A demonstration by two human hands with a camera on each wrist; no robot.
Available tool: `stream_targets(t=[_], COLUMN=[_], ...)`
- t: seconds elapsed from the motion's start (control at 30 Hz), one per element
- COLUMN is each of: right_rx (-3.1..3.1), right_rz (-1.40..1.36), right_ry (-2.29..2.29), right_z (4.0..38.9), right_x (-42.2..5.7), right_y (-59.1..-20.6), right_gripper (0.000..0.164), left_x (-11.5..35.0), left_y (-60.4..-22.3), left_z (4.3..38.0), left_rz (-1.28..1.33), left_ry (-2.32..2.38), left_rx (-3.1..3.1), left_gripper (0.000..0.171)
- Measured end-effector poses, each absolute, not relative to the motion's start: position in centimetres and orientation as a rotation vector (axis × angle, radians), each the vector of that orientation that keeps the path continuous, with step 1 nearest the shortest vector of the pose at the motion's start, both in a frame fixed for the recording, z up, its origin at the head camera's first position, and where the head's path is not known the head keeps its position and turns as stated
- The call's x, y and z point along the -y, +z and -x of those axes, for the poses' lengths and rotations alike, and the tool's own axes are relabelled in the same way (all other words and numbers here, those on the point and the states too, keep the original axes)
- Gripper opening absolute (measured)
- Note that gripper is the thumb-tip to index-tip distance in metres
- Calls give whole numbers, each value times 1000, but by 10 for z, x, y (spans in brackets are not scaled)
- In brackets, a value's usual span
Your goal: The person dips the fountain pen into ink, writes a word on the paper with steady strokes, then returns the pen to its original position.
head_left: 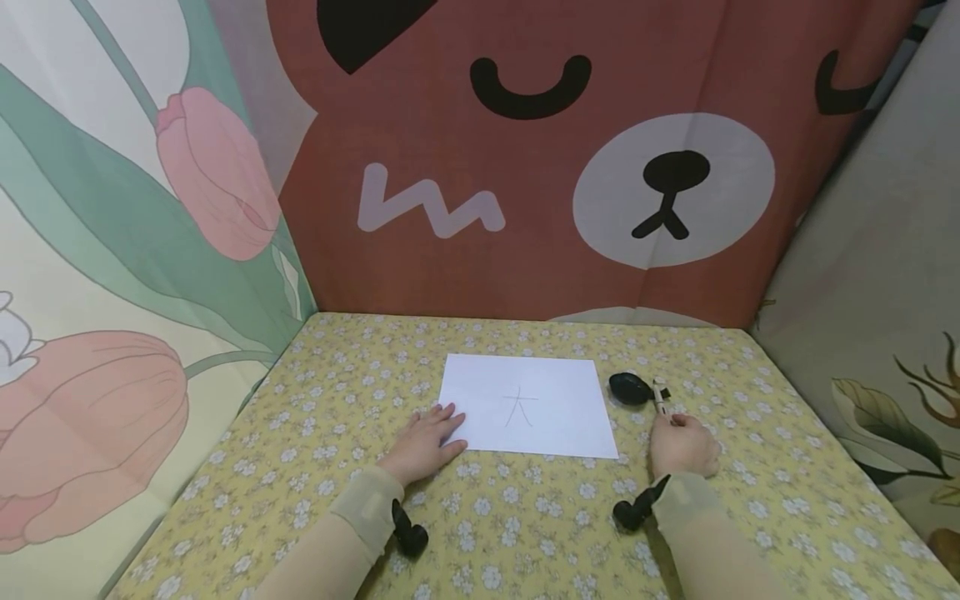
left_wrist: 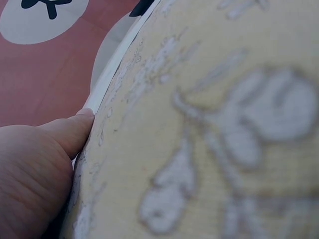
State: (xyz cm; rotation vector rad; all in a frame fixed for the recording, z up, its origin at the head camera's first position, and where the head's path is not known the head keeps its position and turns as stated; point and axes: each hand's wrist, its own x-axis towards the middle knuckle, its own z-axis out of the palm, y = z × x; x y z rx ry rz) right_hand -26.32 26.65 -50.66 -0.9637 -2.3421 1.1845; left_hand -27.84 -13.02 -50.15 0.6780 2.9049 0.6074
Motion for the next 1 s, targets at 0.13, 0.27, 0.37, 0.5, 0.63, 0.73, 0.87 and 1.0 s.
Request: stream_targets(t=[0.13, 0.27, 0.37, 0.5, 0.63, 0.73, 0.87, 1.0], right_rx=[2315, 2312, 2313, 2321, 2327, 2330, 2329, 2312], right_rz=[975, 966, 956, 944, 949, 939, 862, 769], right_ry=[1215, 1226, 1233, 1255, 1280, 1291, 1322, 1329], right_z=[264, 264, 263, 263, 261, 259, 258, 259], right_x=[-265, -264, -265, -267, -268, -269, -268, -263], right_y=[-507, -507, -506, -505, -501, -497, -491, -486], right_gripper=[49, 52, 53, 57, 62, 62, 60, 59], left_x=[131, 132, 133, 131, 128, 125, 124, 124], left_y=[-504, -504, -503, -500, -493, -491, -491, -493], left_z=[280, 280, 280, 281, 282, 284, 286, 286], left_rz=[-681, -680, -684, -687, -673, -660, -649, -650], left_ry=[617, 632, 637, 628, 630, 630, 612, 605], left_rx=[-2907, -2901, -2902, -2898, -2888, -2885, -2896, -2899], left_gripper=[57, 58, 58, 57, 57, 56, 56, 58])
